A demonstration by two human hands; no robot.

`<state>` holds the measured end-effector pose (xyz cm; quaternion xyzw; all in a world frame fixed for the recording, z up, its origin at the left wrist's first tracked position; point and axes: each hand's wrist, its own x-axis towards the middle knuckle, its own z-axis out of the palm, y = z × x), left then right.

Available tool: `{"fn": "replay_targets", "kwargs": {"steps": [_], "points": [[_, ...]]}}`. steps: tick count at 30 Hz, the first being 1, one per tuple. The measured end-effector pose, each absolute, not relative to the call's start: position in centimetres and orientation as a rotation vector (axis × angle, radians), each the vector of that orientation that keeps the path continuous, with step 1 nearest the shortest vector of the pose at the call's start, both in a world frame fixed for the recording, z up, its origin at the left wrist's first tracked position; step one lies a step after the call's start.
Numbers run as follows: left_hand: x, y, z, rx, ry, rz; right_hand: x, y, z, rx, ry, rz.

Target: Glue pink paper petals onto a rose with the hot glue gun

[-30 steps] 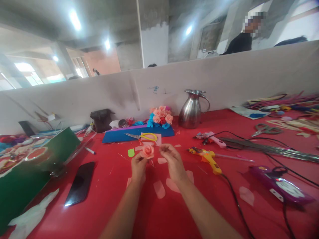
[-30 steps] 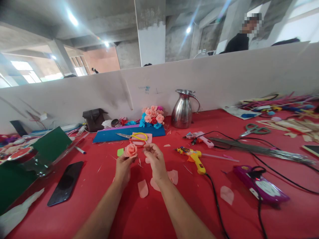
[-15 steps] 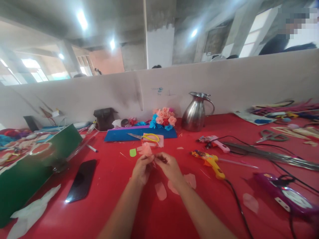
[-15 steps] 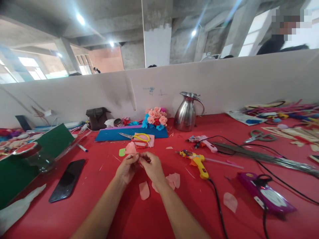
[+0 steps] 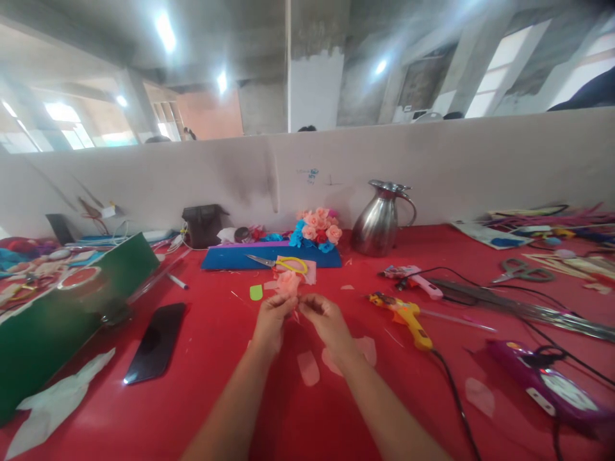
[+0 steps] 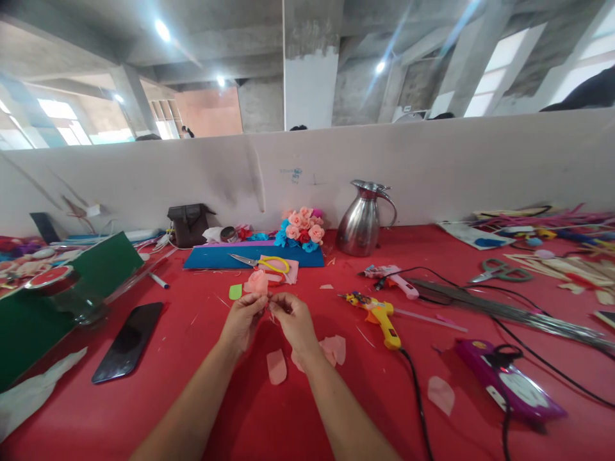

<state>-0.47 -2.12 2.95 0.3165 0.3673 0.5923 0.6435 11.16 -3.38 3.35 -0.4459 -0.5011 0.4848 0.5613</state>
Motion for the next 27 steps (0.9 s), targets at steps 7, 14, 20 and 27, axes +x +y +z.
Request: {"fn": "replay_targets", "kwargs": {"steps": [7,14,20,27], "points": [[-0.3,-2.5,3.1,1.056,0.877,1.498,11.3,-3.3,3.5,-1.024,-1.267,1.029],[-0.3,-3.0,3.6,1.329,0.848,1.616,11.3,-3.3,3.0,-1.063,-1.344,0.912],[-0.3,-3.2,4.0,1.422,0.821,1.614,11.3,-3.5,2.7,-1.110,-1.398,0.785],[-0.7,-2.3,2.9,1.339,0.923,1.676,11.2,-3.8,3.4,-1.148,-1.353,0.733]]}}
